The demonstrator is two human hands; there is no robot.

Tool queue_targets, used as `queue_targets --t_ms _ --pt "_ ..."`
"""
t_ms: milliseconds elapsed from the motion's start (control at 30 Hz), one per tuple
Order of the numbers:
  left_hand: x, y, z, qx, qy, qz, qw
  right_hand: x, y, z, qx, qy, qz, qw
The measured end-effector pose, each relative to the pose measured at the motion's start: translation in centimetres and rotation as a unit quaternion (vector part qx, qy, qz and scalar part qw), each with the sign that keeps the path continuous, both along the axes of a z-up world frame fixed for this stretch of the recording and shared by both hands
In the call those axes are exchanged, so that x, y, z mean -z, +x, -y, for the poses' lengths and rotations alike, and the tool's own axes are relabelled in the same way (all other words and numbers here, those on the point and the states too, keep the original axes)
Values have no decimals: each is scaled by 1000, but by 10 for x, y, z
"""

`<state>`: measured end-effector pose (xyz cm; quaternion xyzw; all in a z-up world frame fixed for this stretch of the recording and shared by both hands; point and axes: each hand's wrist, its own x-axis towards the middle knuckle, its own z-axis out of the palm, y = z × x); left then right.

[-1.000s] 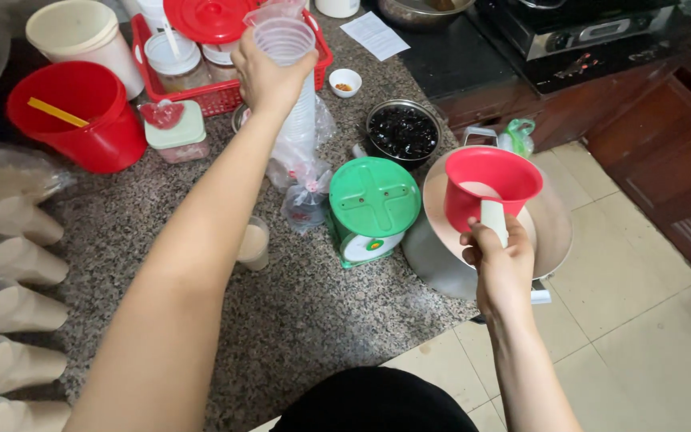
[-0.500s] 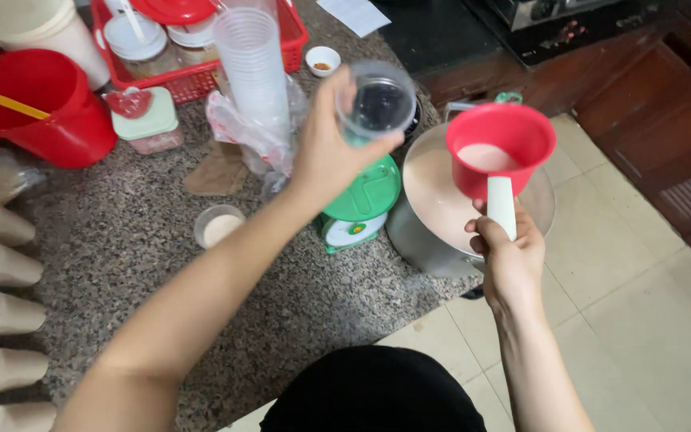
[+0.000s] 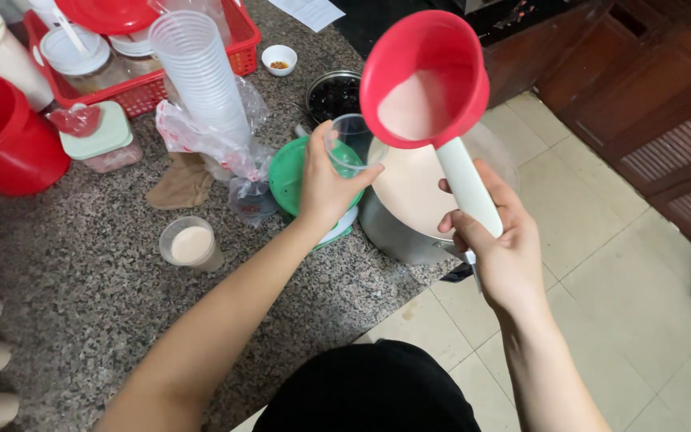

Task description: Pouring a beverage from a large pot into small plastic cups using a ladle.

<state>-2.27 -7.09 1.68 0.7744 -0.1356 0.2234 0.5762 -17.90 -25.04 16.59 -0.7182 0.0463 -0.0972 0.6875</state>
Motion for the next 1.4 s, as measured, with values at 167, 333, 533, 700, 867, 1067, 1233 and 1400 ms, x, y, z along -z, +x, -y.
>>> queue_targets --t_ms 167,333,533,700,867,1067,1233,1400 --pt "-5 -2 2 -5 4 -13 1000 3 -4 -5 -27 -39 8 999" --pt "-3 -1 2 -2 2 -20 1000 9 -5 -7 -28 -74 26 997" --pt "-4 -2 3 13 -18 -52 998 12 -7 -7 -34 -85 33 995" --pt "5 -5 -2 41 -15 -61 997 19 -7 -1 -32 -90 20 995" --pt "21 -9 -7 59 -10 -72 996 15 -8 -1 -30 -115 15 993" --pt "56 -7 -18 61 9 -91 994 10 -9 -5 -23 -124 16 992" --pt "48 -17 -24 55 0 -173 983 10 -11 -8 -22 -132 55 990" --pt "54 -23 -27 76 -42 -228 970 6 -15 -12 -20 -129 66 989"
